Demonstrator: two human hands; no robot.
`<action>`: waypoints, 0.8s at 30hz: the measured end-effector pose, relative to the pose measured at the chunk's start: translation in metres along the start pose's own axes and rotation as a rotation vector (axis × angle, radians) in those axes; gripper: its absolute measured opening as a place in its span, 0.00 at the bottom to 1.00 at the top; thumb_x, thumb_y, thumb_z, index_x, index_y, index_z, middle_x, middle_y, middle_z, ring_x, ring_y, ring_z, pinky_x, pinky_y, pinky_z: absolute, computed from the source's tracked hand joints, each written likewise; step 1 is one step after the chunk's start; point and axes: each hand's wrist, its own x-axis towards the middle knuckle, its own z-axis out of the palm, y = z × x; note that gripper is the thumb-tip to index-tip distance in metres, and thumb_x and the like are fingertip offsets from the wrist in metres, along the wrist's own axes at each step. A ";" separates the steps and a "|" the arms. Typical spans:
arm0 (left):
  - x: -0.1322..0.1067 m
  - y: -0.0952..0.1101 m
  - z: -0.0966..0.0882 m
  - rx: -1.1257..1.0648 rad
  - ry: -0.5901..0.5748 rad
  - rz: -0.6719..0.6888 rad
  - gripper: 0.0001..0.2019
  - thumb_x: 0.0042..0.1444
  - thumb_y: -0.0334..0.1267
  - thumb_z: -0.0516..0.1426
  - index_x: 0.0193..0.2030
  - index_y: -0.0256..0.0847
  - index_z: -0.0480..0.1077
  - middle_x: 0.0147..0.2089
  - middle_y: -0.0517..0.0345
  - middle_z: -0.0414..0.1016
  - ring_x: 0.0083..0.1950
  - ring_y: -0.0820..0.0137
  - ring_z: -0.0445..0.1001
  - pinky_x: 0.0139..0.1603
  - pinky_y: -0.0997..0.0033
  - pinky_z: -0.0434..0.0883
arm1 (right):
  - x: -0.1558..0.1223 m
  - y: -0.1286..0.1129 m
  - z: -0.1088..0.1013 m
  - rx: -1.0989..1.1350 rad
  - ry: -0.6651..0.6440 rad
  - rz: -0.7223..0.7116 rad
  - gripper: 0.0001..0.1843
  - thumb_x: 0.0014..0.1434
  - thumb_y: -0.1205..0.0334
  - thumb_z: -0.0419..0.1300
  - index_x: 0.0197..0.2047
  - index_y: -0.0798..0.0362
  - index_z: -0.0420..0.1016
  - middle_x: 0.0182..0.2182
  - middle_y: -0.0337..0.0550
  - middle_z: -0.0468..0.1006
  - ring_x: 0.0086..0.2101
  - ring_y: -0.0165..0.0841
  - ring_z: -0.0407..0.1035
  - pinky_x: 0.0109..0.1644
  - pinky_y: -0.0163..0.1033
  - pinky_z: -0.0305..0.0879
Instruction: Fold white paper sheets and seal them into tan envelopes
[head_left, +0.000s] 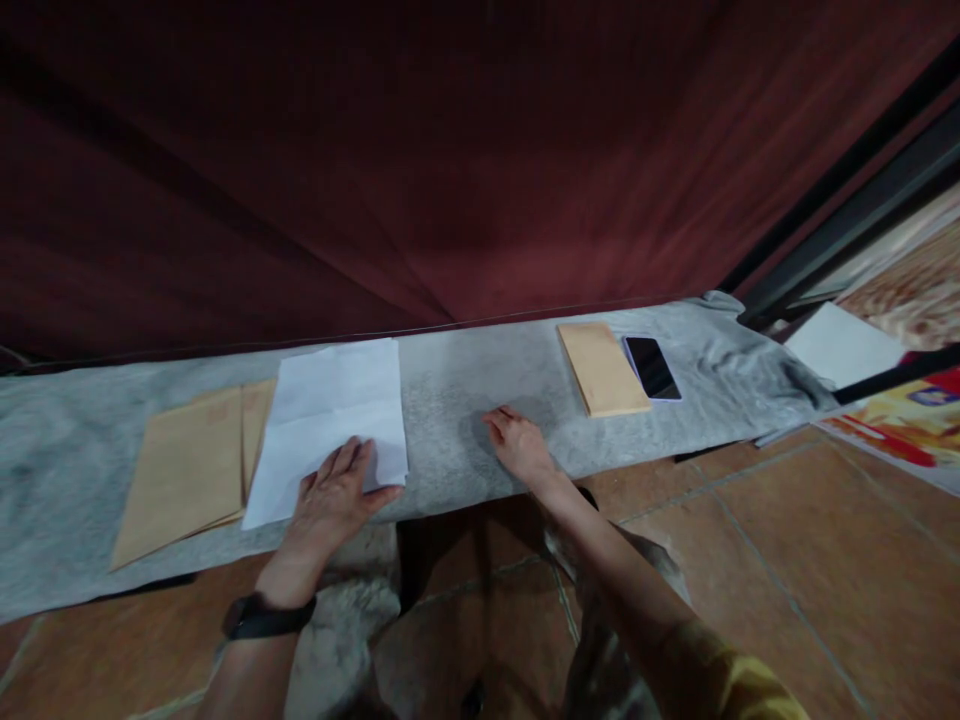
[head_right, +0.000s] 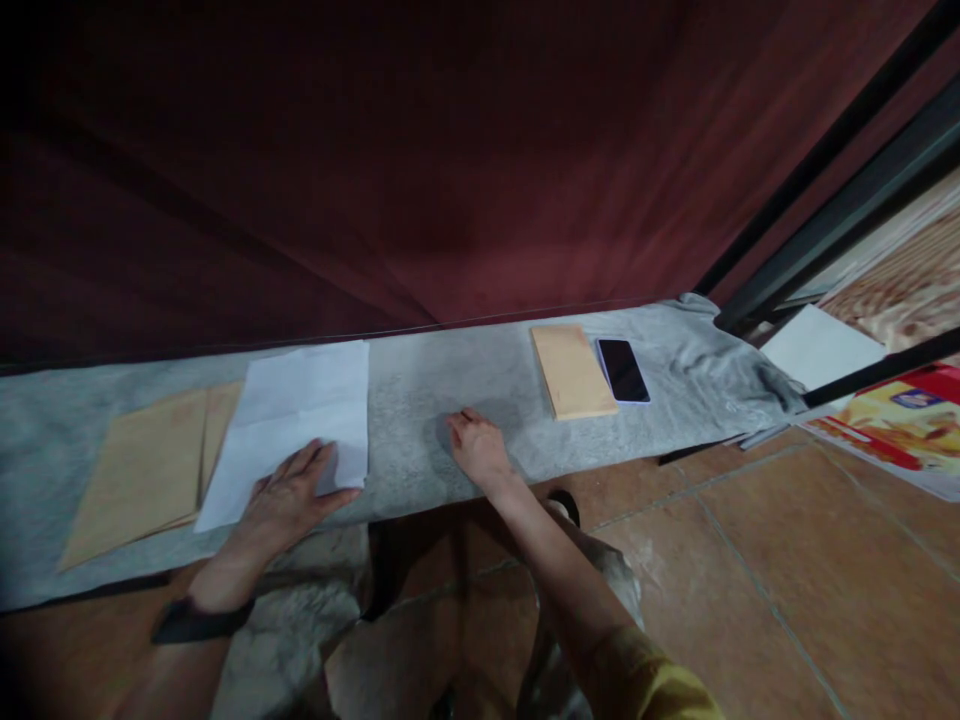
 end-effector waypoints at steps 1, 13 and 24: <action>-0.001 -0.001 0.000 0.006 0.004 0.007 0.37 0.61 0.55 0.56 0.74 0.40 0.57 0.78 0.39 0.51 0.76 0.48 0.53 0.69 0.44 0.58 | 0.000 -0.004 0.005 0.047 -0.002 0.000 0.16 0.68 0.68 0.54 0.51 0.49 0.80 0.49 0.46 0.82 0.46 0.36 0.77 0.51 0.37 0.69; -0.003 -0.013 -0.003 0.039 0.008 0.084 0.35 0.63 0.52 0.57 0.73 0.39 0.58 0.77 0.40 0.54 0.75 0.51 0.56 0.67 0.49 0.63 | 0.001 -0.076 0.051 0.161 -0.134 -0.005 0.15 0.68 0.66 0.55 0.50 0.46 0.82 0.48 0.42 0.83 0.47 0.34 0.77 0.52 0.35 0.69; -0.006 -0.008 -0.010 -0.069 0.013 0.044 0.36 0.60 0.51 0.60 0.72 0.43 0.59 0.77 0.40 0.53 0.74 0.50 0.56 0.66 0.47 0.61 | -0.004 -0.107 0.069 0.362 -0.147 0.138 0.16 0.64 0.69 0.57 0.51 0.48 0.81 0.47 0.43 0.82 0.44 0.33 0.76 0.52 0.37 0.70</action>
